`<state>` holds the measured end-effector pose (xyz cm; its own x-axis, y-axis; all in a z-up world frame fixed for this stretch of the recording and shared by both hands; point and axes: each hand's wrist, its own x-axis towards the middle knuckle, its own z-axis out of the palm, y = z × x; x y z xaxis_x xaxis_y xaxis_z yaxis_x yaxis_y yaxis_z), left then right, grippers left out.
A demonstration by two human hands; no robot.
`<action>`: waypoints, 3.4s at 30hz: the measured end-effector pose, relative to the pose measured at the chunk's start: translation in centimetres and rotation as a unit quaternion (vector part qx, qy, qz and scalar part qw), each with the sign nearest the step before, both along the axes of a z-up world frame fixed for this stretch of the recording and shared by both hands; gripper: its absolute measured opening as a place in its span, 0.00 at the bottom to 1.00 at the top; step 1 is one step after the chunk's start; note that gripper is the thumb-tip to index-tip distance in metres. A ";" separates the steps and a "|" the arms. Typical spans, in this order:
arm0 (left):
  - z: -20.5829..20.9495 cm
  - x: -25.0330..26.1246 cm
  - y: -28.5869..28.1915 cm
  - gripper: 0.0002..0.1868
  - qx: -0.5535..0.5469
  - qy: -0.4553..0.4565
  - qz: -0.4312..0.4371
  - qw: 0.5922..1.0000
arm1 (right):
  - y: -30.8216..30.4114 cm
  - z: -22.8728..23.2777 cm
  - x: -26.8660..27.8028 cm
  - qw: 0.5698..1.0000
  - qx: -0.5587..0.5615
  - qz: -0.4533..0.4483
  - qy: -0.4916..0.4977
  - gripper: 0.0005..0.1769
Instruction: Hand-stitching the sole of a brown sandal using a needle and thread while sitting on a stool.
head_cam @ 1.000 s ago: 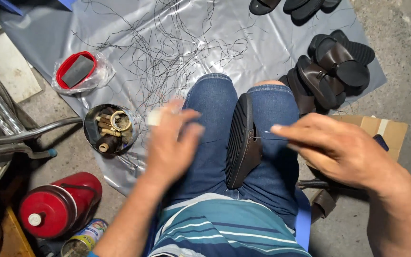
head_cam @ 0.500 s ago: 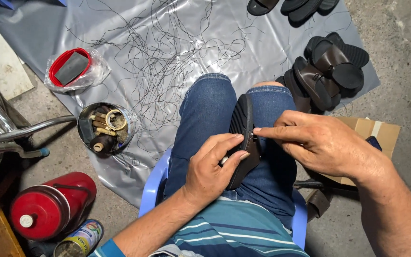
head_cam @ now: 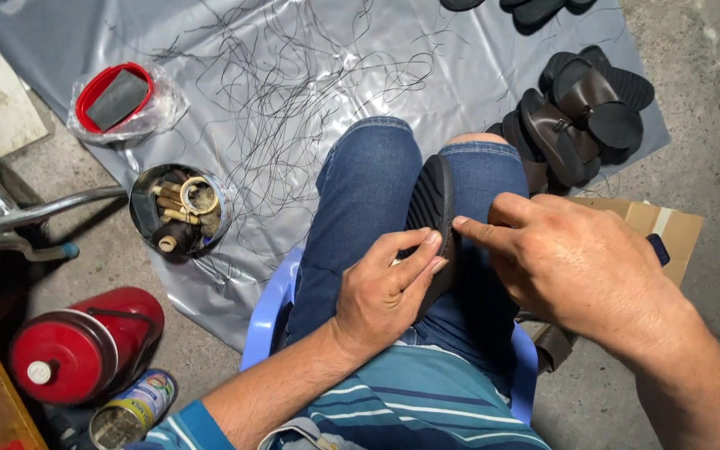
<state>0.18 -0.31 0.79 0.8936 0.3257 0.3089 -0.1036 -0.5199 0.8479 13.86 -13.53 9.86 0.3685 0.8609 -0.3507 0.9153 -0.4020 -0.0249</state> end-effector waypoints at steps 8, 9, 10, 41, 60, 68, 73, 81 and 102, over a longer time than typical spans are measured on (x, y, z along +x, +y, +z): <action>-0.5 -0.3 0.4 0.17 -0.021 -0.034 0.002 0.999 | -0.4 -2.1 0.8 0.968 0.199 -0.039 0.151 0.18; -0.6 -0.3 0.2 0.17 -0.029 -0.036 0.004 0.999 | -0.4 -2.3 0.8 0.966 0.214 -0.035 0.143 0.17; -0.7 -0.3 0.0 0.16 -0.038 -0.039 0.000 0.999 | -0.5 -2.5 0.6 0.964 0.229 -0.037 0.133 0.16; 6.8 4.3 5.6 0.34 0.071 0.325 -0.310 0.891 | -0.8 -1.0 -1.0 0.986 0.103 -0.102 0.086 0.13; 4.1 4.0 5.9 0.27 0.067 0.256 -0.268 0.926 | -3.8 1.2 0.9 0.988 -0.082 -0.128 0.014 0.33; 4.8 4.4 3.8 0.27 0.053 0.172 -0.174 0.968 | -4.7 1.5 0.4 0.987 0.034 -0.157 0.016 0.34; 4.4 4.4 3.2 0.08 0.014 0.159 -0.164 0.973 | -4.1 1.5 0.8 0.952 0.140 -0.200 0.182 0.47; 3.7 2.2 3.6 0.06 -0.101 0.104 -0.145 0.979 | -0.8 -2.3 -1.7 0.861 0.263 -0.282 0.332 0.09; 6.6 1.0 8.2 0.12 -0.353 0.060 -0.376 0.855 | -1.3 -4.9 -0.3 0.449 0.482 -0.386 0.646 0.04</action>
<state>1.22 7.92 7.42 0.9437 -0.2875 0.1635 -0.0732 0.3005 0.9510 13.55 -14.85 4.97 0.7131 0.6326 -0.3023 -0.5154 0.1807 -0.8377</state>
